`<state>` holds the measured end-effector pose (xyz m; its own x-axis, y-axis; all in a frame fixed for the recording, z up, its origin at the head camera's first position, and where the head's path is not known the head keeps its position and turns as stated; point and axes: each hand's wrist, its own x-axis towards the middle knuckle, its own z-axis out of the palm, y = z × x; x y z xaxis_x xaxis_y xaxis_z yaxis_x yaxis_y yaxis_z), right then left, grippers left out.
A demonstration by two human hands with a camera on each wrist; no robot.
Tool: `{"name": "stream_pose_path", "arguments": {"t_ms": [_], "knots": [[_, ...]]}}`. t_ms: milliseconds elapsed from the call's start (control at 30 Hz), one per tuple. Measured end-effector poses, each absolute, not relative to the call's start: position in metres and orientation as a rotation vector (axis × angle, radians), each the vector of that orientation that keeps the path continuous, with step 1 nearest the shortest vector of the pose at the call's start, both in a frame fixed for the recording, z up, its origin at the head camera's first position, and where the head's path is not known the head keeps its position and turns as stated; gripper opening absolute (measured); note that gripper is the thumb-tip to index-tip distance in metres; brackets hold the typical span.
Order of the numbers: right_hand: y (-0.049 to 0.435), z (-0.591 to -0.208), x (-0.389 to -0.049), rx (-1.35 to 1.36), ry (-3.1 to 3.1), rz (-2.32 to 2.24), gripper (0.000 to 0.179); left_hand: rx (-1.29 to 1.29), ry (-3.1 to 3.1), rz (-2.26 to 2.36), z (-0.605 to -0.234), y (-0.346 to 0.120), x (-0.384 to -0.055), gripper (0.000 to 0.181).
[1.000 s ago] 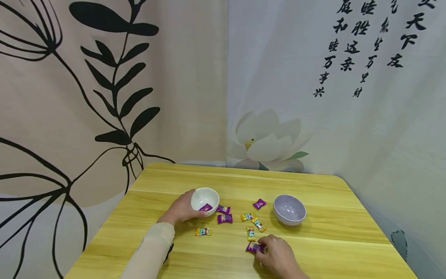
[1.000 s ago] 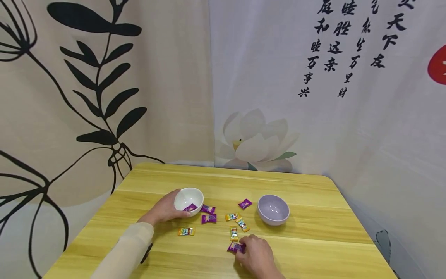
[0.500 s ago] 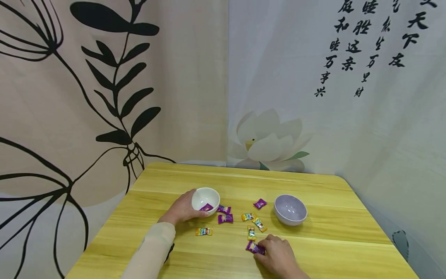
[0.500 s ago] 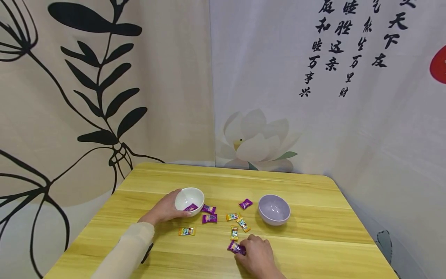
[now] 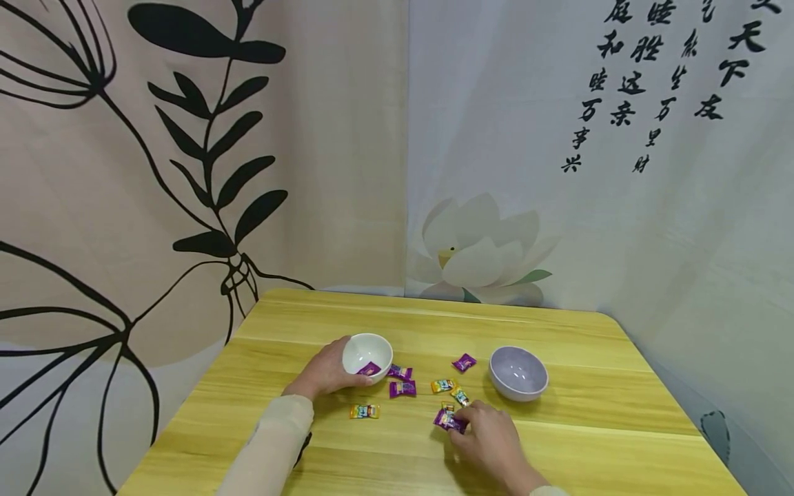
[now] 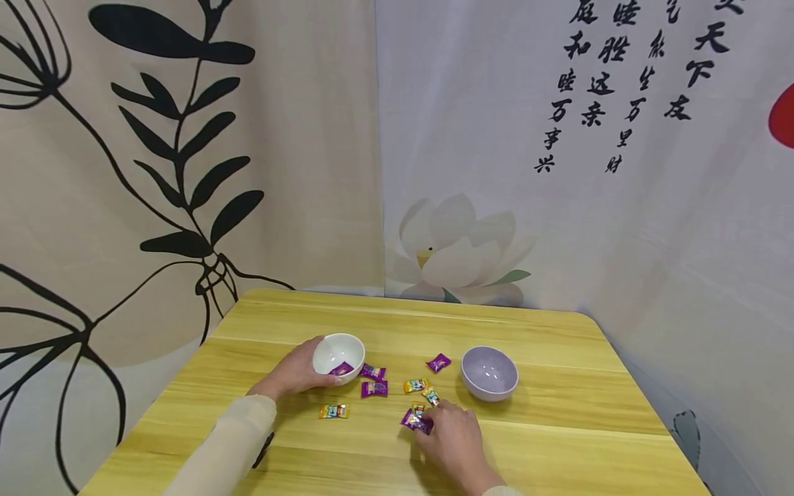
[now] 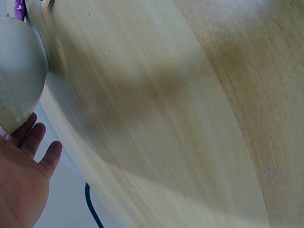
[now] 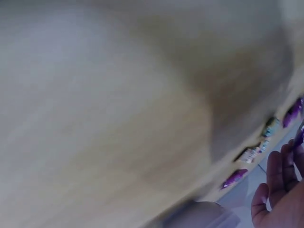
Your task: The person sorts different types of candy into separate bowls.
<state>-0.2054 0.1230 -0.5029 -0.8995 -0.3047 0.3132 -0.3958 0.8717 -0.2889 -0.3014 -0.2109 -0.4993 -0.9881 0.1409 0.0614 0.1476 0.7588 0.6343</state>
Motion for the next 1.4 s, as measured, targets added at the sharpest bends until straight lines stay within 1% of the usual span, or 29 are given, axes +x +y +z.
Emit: {"name": "stream_pose_path", "arguments": {"t_ms": [400,600,900,1267,1400], "knots": [[0.093,-0.480,-0.237,0.515,-2.707,0.526,0.015,-0.250,-2.923,-1.053,-0.503,-0.211,-0.303,0.107],[0.083,-0.474,-0.248,0.491,-2.752,0.568,0.020,-0.259,-2.923,-1.054,-0.503,-0.210,-0.304,0.107],[0.061,-0.472,-0.264,0.503,-2.785,0.609,0.026,-0.245,-2.924,-1.061,-0.502,-0.211,-0.302,0.109],[0.036,-0.475,-0.281,0.497,-2.772,0.634,0.023,-0.265,-2.921,-1.046,-0.504,-0.213,-0.303,0.106],[0.026,-0.473,-0.287,0.503,-2.775,0.662,0.025,-0.274,-2.925,-1.035,-0.504,-0.213,-0.303,0.105]]}}
